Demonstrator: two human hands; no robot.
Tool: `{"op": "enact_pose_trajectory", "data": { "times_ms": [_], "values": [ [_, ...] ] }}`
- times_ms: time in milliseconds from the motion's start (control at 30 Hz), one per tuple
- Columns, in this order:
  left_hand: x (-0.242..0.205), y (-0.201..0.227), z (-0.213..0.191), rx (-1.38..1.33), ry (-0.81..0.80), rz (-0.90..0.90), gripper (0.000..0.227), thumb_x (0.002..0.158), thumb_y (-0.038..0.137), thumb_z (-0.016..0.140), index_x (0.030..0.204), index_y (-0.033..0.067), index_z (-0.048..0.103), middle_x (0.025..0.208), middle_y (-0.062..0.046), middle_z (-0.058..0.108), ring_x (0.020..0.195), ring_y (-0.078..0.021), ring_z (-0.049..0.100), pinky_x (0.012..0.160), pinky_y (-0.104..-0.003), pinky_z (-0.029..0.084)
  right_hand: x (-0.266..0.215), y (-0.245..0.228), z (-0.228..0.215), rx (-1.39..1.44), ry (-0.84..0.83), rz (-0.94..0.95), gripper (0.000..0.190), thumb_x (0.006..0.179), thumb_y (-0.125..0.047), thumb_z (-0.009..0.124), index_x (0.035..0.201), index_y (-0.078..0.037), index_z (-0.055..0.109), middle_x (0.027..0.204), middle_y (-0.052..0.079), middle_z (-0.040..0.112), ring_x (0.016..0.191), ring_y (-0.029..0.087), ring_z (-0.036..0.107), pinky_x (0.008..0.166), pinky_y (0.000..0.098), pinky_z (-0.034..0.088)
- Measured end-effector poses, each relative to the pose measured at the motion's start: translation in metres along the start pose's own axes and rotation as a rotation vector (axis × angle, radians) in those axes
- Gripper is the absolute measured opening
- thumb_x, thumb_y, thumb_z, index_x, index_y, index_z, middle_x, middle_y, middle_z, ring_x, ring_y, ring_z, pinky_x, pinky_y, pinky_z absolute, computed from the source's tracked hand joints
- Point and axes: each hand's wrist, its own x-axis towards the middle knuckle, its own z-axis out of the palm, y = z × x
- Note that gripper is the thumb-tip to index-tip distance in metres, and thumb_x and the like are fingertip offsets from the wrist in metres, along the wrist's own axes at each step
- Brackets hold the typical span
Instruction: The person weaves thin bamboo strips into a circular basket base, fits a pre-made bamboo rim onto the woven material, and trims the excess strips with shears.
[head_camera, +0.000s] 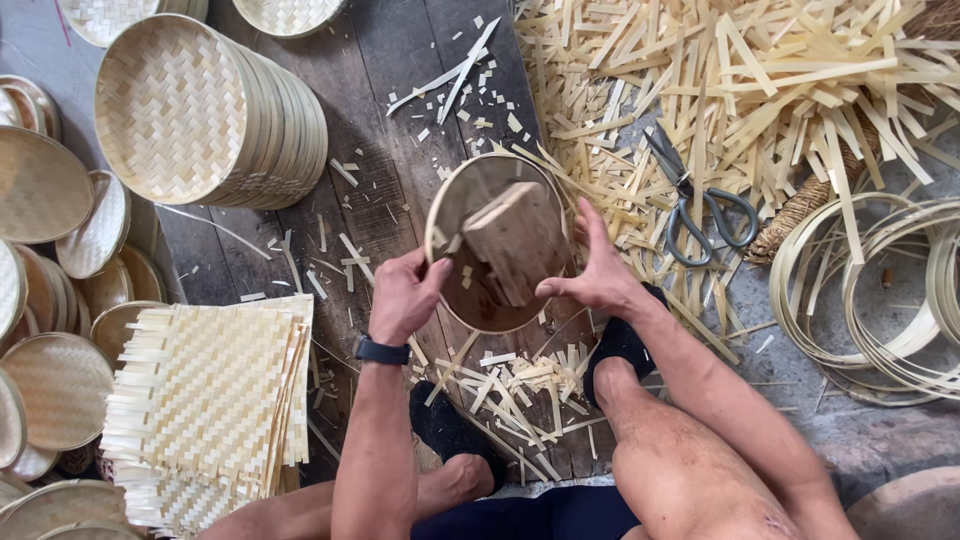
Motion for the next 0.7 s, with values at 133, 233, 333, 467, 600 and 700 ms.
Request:
{"op": "enact_pose_trajectory", "data": {
  "times_ms": [133,233,333,467,600,700],
  "values": [
    [-0.030,0.052,0.018,-0.334,0.139,0.470,0.055,0.096,0.048,0.061,0.132,0.0074,0.065,0.113,-0.019,0.073,0.099,-0.0259,0.073,0.081,-0.037,0.061,0.001,-0.040,0.020,0.178,0.007,0.077,0.160,0.042,-0.055,0.094,0.161,-0.014,-0.005,0.157,0.025,0.036,0.143,0.040,0.043,0.116,0.0549,0.036],
    [-0.038,0.048,0.054,-0.555,0.178,0.648,0.067,0.103,0.055,0.054,0.147,0.0044,0.053,0.134,-0.021,0.065,0.123,-0.0276,0.065,0.101,-0.038,0.057,-0.002,-0.051,0.023,0.515,0.087,0.065,0.151,0.052,-0.049,0.096,0.160,-0.011,-0.003,0.152,0.026,0.036,0.139,0.041,0.047,0.114,0.0534,0.045],
    [-0.038,0.037,0.088,-0.605,0.270,0.613,0.070,0.106,0.057,0.047,0.150,0.0026,0.050,0.137,-0.020,0.066,0.127,-0.0264,0.065,0.105,-0.037,0.054,-0.009,-0.058,0.023,0.622,0.158,0.117,0.138,0.059,-0.041,0.091,0.160,-0.011,0.002,0.142,0.026,0.048,0.133,0.041,0.055,0.106,0.0513,0.048],
    [-0.029,0.033,0.102,-0.597,0.413,0.742,0.067,0.110,0.055,0.048,0.145,-0.0021,0.055,0.132,-0.020,0.069,0.121,-0.0270,0.068,0.104,-0.035,0.054,-0.018,-0.069,0.020,0.645,0.122,0.042,0.117,0.068,-0.043,0.084,0.159,-0.011,0.018,0.139,0.021,0.054,0.129,0.037,0.058,0.102,0.0504,0.056],
    [-0.017,0.025,0.097,-0.399,0.394,0.742,0.067,0.104,0.056,0.048,0.141,0.0000,0.061,0.114,-0.015,0.076,0.091,-0.0201,0.077,0.078,-0.031,0.063,-0.018,-0.050,0.012,0.634,0.078,0.125,0.100,0.069,-0.044,0.078,0.152,-0.011,0.033,0.132,0.018,0.059,0.118,0.033,0.064,0.086,0.0505,0.063],
    [0.001,0.015,0.101,-0.461,0.449,0.739,0.065,0.108,0.056,0.046,0.142,0.0012,0.059,0.110,-0.016,0.076,0.096,-0.0215,0.076,0.079,-0.034,0.064,-0.014,-0.001,0.000,0.821,-0.067,0.114,0.083,0.081,-0.041,0.076,0.145,-0.001,0.043,0.125,0.019,0.060,0.113,0.033,0.065,0.087,0.0516,0.063]
  ]
}}
